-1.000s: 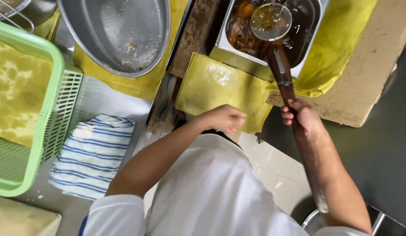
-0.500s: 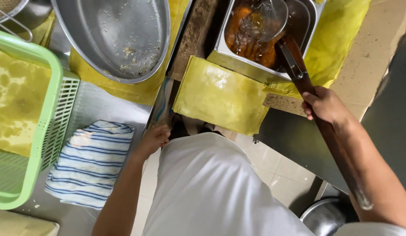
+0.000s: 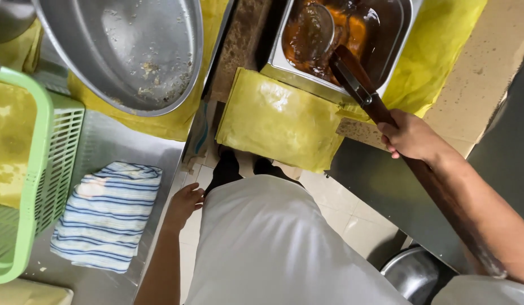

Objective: The person is frying chips in a deep fryer, stirring them with a wooden paddle, and then transferring the finished chips into a large storage box using a strainer.

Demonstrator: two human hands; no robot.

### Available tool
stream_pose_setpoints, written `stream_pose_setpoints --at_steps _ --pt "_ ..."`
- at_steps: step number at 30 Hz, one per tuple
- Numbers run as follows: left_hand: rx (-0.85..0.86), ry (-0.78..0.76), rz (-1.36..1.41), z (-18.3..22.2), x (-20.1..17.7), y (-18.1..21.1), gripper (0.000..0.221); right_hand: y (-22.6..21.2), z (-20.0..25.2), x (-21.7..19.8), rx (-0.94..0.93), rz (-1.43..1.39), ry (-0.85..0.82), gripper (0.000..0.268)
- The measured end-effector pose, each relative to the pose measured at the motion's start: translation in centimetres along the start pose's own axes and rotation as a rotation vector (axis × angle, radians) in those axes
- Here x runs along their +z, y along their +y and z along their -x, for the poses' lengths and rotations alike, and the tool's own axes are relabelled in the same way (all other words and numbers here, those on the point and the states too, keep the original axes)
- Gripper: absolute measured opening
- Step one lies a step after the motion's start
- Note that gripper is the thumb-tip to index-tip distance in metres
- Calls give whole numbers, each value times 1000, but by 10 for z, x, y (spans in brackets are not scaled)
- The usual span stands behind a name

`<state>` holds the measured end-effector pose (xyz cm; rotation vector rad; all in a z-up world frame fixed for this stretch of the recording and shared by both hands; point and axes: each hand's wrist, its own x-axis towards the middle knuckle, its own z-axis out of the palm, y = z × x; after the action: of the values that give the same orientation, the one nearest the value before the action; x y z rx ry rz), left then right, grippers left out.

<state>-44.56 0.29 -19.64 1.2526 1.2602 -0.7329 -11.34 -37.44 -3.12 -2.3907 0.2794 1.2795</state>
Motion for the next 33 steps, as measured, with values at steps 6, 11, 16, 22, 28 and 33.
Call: stream_pose_setpoints --at_steps 6,11,16,22,28,33 --pt "-73 79 98 -13 1 -15 56 -34 2 2 57 269 -23 23" --pt "-51 105 196 -9 4 -20 56 -33 7 -14 54 163 -108 22" --pt "-88 118 244 -27 11 -43 49 -23 -1 -44 112 -59 -212 18" --pt "-100 120 277 -32 12 -48 50 3 -16 -76 75 -225 -274 16" --pt "-113 141 324 -45 8 -59 30 61 -16 -73 -62 -442 -365 17" --pt "-135 147 311 -57 9 -70 19 92 3 -43 -82 -673 -361 14"
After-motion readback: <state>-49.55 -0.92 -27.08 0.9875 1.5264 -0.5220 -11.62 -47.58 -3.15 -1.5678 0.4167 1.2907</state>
